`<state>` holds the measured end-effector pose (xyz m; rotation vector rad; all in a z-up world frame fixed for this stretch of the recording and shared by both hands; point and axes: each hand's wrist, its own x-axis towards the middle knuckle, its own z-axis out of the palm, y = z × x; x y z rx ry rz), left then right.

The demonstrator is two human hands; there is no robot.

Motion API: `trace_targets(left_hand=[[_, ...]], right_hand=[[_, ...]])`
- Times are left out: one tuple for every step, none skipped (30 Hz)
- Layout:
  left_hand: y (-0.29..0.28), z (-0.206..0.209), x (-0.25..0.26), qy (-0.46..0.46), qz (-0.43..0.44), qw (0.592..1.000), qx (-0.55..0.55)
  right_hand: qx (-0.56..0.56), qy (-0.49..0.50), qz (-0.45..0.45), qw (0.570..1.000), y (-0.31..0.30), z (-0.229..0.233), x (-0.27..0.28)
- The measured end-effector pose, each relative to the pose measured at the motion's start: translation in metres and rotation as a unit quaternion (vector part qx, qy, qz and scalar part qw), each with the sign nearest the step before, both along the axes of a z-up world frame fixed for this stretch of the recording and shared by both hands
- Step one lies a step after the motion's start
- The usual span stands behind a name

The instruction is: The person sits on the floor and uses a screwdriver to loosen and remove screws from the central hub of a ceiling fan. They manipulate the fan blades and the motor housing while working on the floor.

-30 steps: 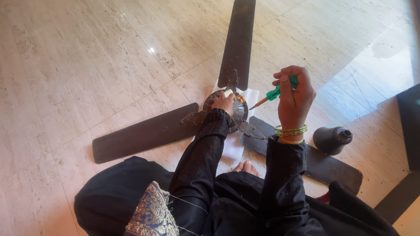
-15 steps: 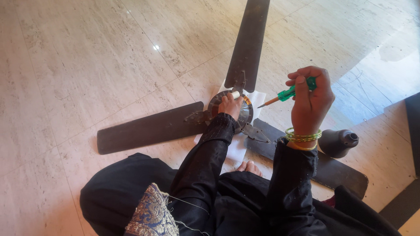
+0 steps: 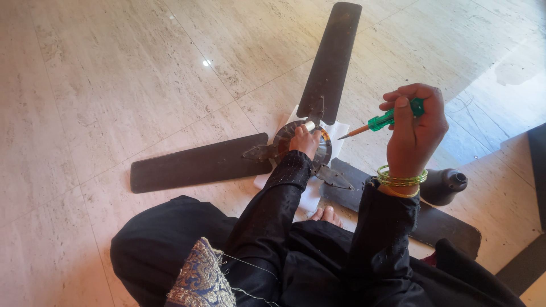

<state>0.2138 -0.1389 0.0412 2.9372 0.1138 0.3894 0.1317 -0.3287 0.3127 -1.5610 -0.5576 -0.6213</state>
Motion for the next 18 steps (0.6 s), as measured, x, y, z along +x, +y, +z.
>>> trace_targets(left_hand=[[0.002, 0.003, -0.002, 0.003, -0.001, 1.0, -0.003], [0.005, 0.006, -0.005, 0.016, 0.002, 1.0, -0.027], [0.012, 0.009, -0.008, 0.03, 0.005, 0.998, -0.05], [0.018, 0.013, -0.011, 0.043, 0.007, 0.996, -0.072], [0.022, 0.015, -0.013, 0.076, 0.016, 0.991, -0.105], [0.026, 0.016, -0.018, 0.111, 0.028, 0.984, -0.138], [0.028, 0.016, -0.022, 0.146, 0.039, 0.974, -0.171], [0.028, 0.017, -0.023, 0.114, 0.039, 0.981, -0.153], [0.026, 0.017, -0.023, 0.083, 0.039, 0.987, -0.134], [0.022, 0.016, -0.024, 0.054, 0.038, 0.991, -0.117], [0.021, 0.016, -0.025, 0.054, 0.039, 0.99, -0.122], [0.021, 0.016, -0.024, 0.054, 0.042, 0.989, -0.128], [0.02, 0.018, -0.024, 0.054, 0.045, 0.989, -0.133], [0.021, 0.02, -0.024, 0.058, 0.048, 0.987, -0.142], [0.02, 0.022, -0.026, 0.062, 0.05, 0.985, -0.151], [0.019, 0.023, -0.026, 0.066, 0.05, 0.984, -0.16], [0.021, 0.024, -0.025, 0.064, 0.053, 0.981, -0.174], [0.021, 0.024, -0.026, 0.063, 0.055, 0.978, -0.189]], right_hand=[[0.0, -0.002, 0.002, 1.0, 0.0, 0.0, -0.001], [0.001, 0.002, 0.002, 1.0, 0.0, 0.0, -0.001], [0.002, 0.005, 0.001, 1.0, 0.0, 0.0, -0.002], [0.004, 0.008, 0.001, 1.0, 0.0, 0.0, -0.002], [0.002, 0.005, -0.001, 1.0, 0.0, 0.0, -0.002], [0.0, 0.004, 0.0, 1.0, 0.001, 0.0, -0.002], [-0.002, 0.002, 0.0, 1.0, 0.001, 0.0, -0.001], [0.0, 0.004, 0.003, 1.0, 0.003, 0.0, -0.001], [0.003, 0.005, 0.006, 1.0, 0.004, -0.001, -0.001], [0.004, 0.008, 0.007, 1.0, 0.003, -0.002, -0.002], [0.0, 0.007, 0.002, 1.0, 0.001, -0.003, -0.003], [-0.004, 0.007, -0.002, 1.0, 0.001, -0.003, -0.002], [-0.008, 0.006, -0.006, 1.0, 0.001, -0.003, -0.001], [-0.007, 0.004, -0.004, 1.0, 0.002, -0.002, -0.001], [-0.006, 0.003, -0.001, 1.0, 0.001, -0.002, -0.001], [-0.005, 0.002, 0.0, 1.0, 0.0, -0.002, 0.0], [-0.005, 0.003, -0.003, 1.0, 0.001, -0.002, 0.001], [-0.006, 0.005, -0.005, 1.0, 0.0, -0.003, 0.001]])
